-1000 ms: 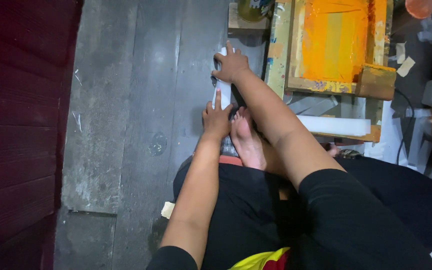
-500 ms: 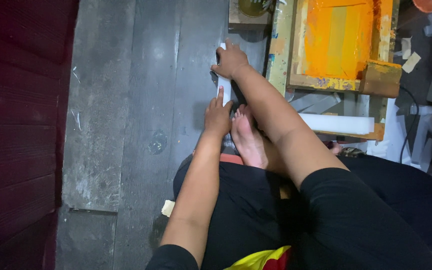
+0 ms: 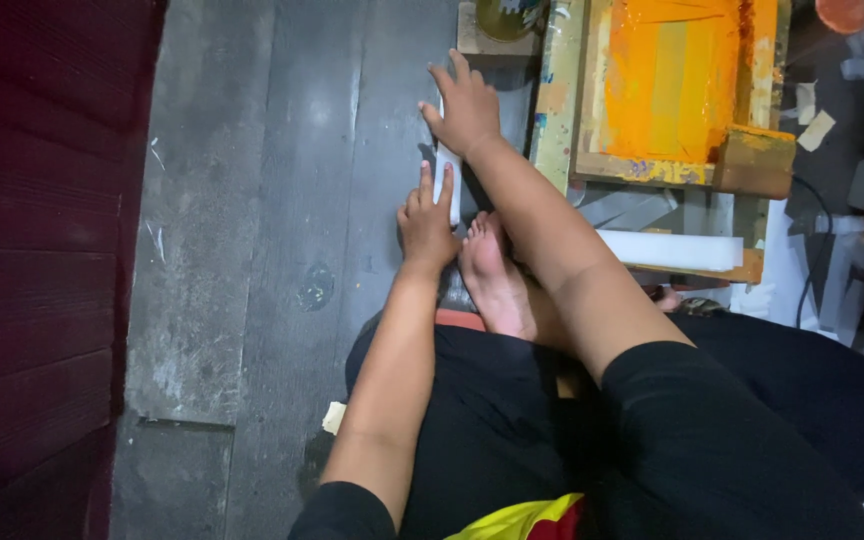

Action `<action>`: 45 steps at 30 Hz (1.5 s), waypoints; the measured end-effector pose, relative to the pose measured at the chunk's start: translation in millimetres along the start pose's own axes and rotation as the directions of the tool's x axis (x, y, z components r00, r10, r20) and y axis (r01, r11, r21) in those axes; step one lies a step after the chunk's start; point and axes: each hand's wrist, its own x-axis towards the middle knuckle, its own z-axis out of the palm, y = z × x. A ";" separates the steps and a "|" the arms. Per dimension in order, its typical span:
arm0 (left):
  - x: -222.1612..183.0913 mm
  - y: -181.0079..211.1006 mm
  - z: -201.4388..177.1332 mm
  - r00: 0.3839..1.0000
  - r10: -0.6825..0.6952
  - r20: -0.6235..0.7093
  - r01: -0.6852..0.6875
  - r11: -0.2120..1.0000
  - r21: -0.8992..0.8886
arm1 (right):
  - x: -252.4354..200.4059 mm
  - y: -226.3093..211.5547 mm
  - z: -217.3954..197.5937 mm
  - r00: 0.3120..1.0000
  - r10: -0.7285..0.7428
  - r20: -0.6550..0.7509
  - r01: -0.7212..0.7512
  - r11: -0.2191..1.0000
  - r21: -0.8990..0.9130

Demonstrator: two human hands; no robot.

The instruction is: Manually screen printing orange ink onto small white rectangular strips of material.

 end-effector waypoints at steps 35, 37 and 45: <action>-115.9 162.4 -93.2 0.826 0.426 -0.370 -0.476 0.878 -0.051 | -314.3 242.3 -282.7 0.965 0.168 0.203 -0.198 0.970 0.137; -107.6 179.2 -95.9 0.864 0.411 -0.291 -0.437 0.899 -0.028 | -309.0 241.7 -274.4 0.970 0.136 0.203 -0.164 0.979 0.124; -38.0 163.9 -35.6 0.981 0.176 0.077 -0.187 0.970 0.159 | -306.7 242.2 -269.6 0.899 0.213 0.383 -0.254 0.966 0.058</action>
